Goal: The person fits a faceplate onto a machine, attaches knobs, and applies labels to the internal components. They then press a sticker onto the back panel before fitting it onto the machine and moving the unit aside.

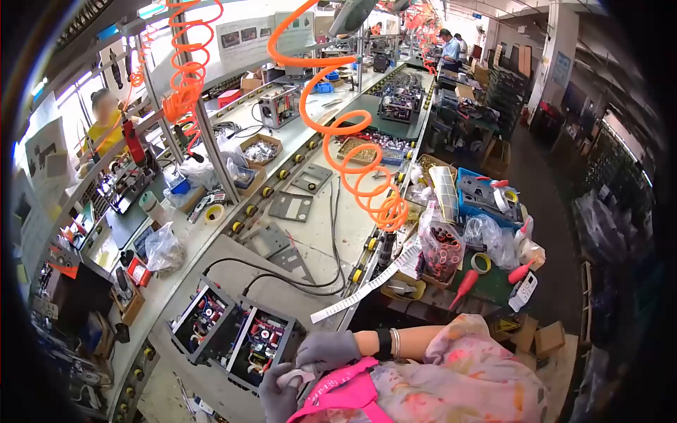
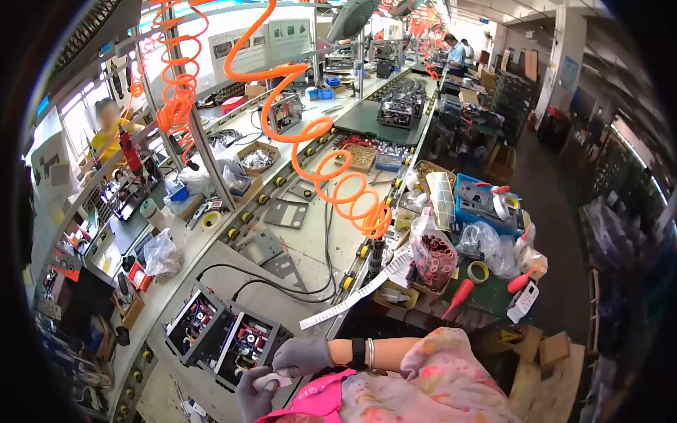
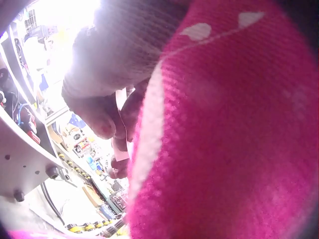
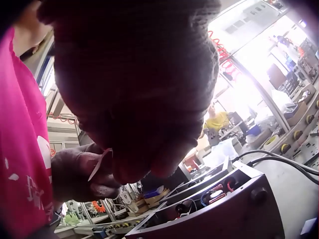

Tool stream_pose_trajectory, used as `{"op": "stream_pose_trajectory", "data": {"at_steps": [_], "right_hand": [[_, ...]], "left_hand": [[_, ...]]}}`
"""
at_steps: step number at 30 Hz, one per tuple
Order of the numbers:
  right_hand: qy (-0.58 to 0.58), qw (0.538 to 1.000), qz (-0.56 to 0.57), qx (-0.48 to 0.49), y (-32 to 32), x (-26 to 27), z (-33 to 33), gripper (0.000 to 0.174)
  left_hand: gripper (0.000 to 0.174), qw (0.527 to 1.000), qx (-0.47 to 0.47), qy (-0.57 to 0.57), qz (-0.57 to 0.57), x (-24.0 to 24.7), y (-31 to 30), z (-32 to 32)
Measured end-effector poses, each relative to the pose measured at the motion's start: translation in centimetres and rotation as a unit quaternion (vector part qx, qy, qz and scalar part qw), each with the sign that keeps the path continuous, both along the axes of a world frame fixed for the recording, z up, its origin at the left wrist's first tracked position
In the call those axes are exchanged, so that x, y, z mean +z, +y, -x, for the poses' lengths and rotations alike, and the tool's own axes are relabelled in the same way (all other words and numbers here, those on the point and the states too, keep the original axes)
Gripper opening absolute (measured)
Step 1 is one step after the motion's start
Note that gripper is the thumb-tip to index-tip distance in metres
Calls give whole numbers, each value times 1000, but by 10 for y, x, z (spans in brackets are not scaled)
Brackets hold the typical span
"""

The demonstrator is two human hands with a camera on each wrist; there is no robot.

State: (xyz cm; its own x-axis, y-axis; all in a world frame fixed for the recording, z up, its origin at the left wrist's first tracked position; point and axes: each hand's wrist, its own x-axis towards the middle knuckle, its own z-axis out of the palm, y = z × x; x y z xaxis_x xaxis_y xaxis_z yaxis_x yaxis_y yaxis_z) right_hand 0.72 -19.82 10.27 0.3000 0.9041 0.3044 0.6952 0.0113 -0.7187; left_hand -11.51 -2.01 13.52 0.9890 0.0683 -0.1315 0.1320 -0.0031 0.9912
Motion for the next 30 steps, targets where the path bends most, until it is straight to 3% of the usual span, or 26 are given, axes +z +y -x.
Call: {"op": "stream_pose_trajectory", "data": {"at_steps": [5,8,11,12,14,17,19,22,25,28,30], "right_hand": [[-13,1000,-11,-2,-3,1,0,21],[-158,985,56,-45,2,17,10,17],[-90,994,41,-36,3,9,3,17],[-15,1000,-2,-19,8,1,-1,19],[35,998,-21,-43,11,-3,-7,21],[28,997,-32,-58,19,42,-12,31],[1,996,-60,-73,30,53,-15,38],[-51,992,-59,-103,40,67,-12,45],[-70,991,-58,-100,49,66,-10,45],[-106,986,-89,-97,56,59,-10,35],[-249,960,-44,-118,55,56,-8,30]], "left_hand": [[33,1000,0,-7,-23,-3,0,0],[35,998,-7,-6,-59,2,-1,0],[32,990,15,-48,-135,-5,1,-8],[30,983,33,-64,-167,-6,3,-6],[31,990,49,-84,-98,-8,10,-6],[34,981,52,-96,-157,15,26,-13],[31,995,63,-69,-26,24,31,-16],[31,994,74,-8,83,42,34,-17],[29,994,80,-18,71,40,38,-16],[27,976,68,-150,-139,27,46,-16],[25,965,60,-145,-208,34,44,-16]]}}
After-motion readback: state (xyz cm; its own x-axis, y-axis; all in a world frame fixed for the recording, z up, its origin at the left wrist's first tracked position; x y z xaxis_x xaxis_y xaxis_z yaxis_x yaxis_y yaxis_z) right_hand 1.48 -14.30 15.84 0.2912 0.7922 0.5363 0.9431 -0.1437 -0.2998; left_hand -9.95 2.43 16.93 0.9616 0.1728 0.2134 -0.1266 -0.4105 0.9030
